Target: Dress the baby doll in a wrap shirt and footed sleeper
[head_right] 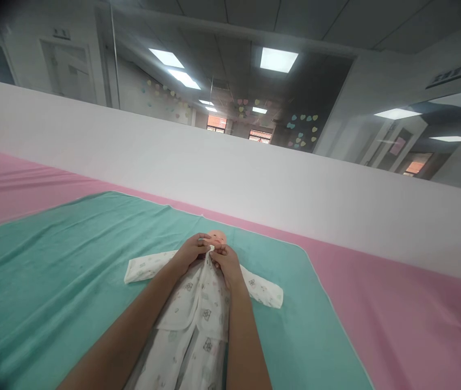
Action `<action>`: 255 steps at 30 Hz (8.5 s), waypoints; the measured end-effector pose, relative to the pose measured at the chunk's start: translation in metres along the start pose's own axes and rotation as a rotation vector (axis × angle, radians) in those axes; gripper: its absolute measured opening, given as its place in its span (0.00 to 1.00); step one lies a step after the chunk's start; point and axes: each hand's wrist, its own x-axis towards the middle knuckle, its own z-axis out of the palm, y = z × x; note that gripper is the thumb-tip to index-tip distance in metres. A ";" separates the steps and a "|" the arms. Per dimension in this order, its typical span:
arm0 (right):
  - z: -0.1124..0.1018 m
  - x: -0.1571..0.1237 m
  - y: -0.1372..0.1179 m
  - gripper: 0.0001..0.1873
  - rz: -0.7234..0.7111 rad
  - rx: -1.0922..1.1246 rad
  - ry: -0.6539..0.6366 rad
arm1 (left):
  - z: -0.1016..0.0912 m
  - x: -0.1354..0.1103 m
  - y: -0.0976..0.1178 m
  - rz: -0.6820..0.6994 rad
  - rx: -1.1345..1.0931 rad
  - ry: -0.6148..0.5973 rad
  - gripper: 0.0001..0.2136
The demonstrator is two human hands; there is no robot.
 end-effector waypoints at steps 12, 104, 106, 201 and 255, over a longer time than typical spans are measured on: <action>0.002 0.010 0.012 0.16 -0.021 -0.148 0.088 | -0.004 0.016 -0.023 0.108 0.298 0.013 0.13; -0.006 -0.057 0.028 0.14 -0.128 -0.131 0.119 | 0.010 -0.066 -0.004 0.190 0.549 0.160 0.07; -0.006 -0.057 0.027 0.14 -0.119 -0.115 0.116 | 0.011 -0.066 -0.005 0.196 0.571 0.148 0.07; -0.002 -0.063 0.018 0.10 -0.212 -0.338 0.071 | 0.010 -0.072 0.003 0.159 0.409 0.064 0.07; -0.005 -0.067 0.015 0.07 -0.188 -0.326 0.056 | -0.001 -0.067 -0.009 0.461 0.658 -0.097 0.11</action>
